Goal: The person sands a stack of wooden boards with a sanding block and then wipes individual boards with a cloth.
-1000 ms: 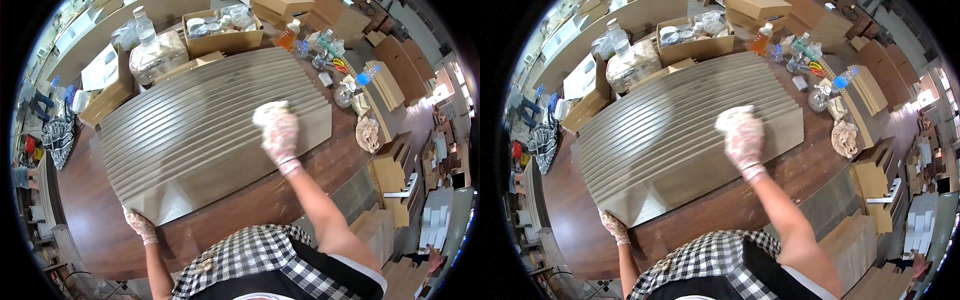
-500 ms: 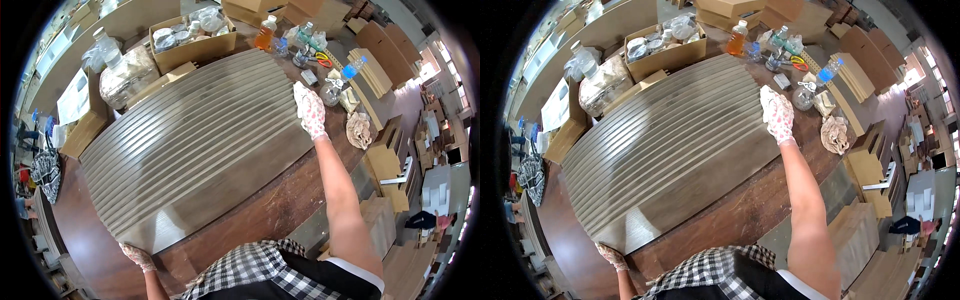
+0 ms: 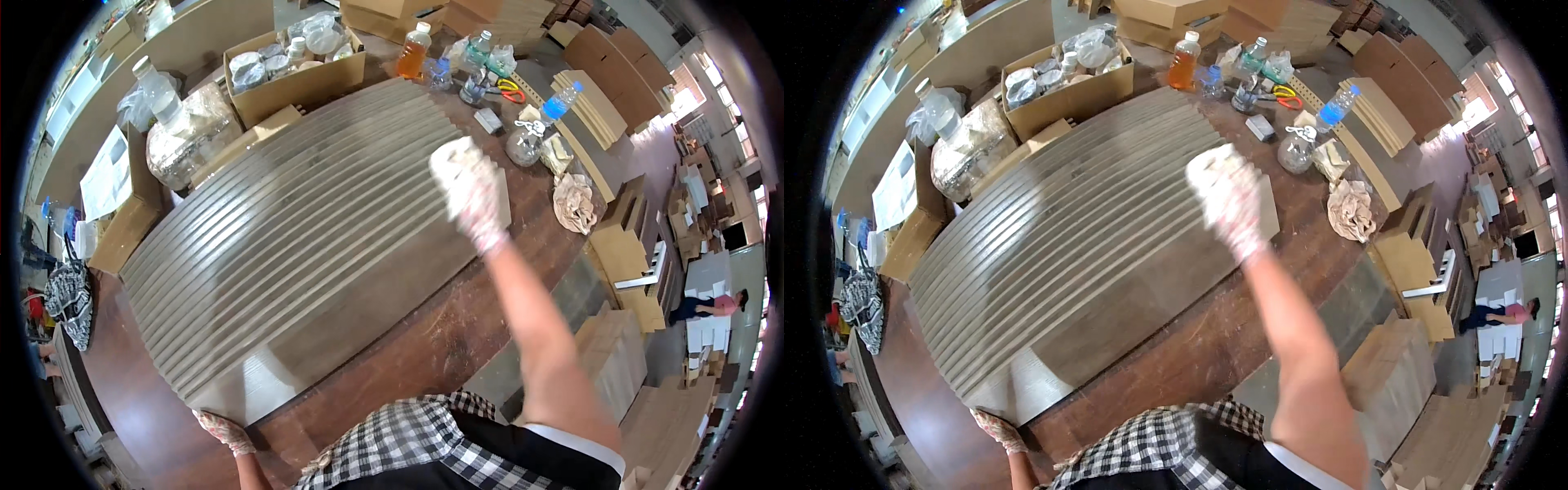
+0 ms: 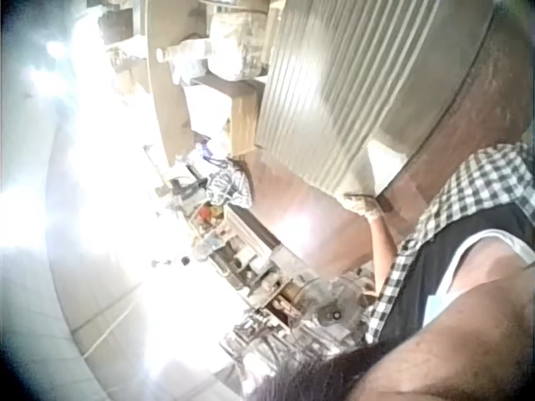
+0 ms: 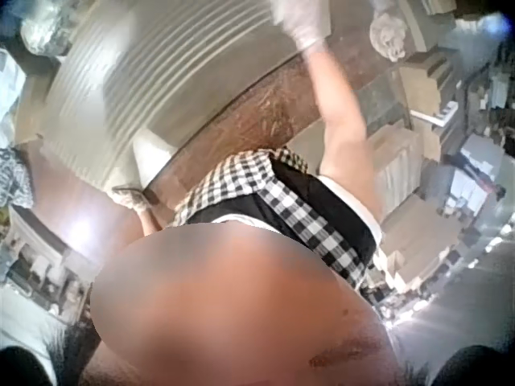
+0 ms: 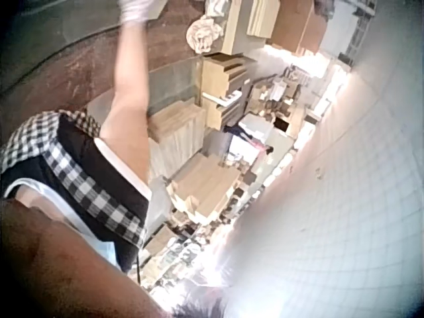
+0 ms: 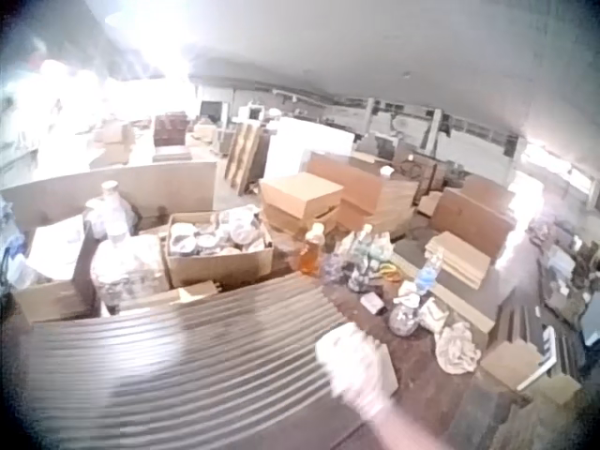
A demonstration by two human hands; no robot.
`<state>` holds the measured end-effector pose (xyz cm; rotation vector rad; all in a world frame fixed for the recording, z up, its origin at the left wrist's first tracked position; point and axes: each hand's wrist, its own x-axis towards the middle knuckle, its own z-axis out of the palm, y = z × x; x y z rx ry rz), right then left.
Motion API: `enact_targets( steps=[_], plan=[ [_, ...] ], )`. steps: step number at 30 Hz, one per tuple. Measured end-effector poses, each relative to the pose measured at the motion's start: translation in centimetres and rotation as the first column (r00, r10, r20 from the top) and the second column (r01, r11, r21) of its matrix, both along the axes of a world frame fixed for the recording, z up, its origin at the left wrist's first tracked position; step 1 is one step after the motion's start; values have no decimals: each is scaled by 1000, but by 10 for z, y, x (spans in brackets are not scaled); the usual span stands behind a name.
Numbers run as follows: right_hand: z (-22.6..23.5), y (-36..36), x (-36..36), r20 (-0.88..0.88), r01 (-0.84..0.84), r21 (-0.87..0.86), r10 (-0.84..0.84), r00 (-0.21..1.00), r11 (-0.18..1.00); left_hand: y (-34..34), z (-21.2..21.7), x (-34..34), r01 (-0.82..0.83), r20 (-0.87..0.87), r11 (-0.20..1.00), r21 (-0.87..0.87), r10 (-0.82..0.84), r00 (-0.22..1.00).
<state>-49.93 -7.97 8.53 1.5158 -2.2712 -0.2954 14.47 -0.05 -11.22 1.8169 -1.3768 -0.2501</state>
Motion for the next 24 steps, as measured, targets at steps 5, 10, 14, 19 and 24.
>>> enact_targets(
  steps=[5, 10, 14, 19, 24],
  plan=[
    [10, 0, -74, 306, -60, -320, 163, 938, 946, -8, 18, -31, 63, -121, 998, -6, -64, 991],
    [-57, 3, 29, 80, -322, -597, 453, 888, 735, -8, 19, -31, 174, -277, 981, -81, -190, 942],
    [-10, -5, 183, 145, -448, -291, 501, 853, 846, -13, 59, -60, 191, -501, 978, -86, -208, 840],
    [-2, -4, 375, 234, -729, -279, 781, 579, 625, -17, 67, -82, 137, -691, 958, -254, -278, 667],
    [-11, -14, 521, 425, -934, -271, 900, 99, 231, 3, -24, -40, -201, -993, 972, -122, -121, 16]
  ],
)
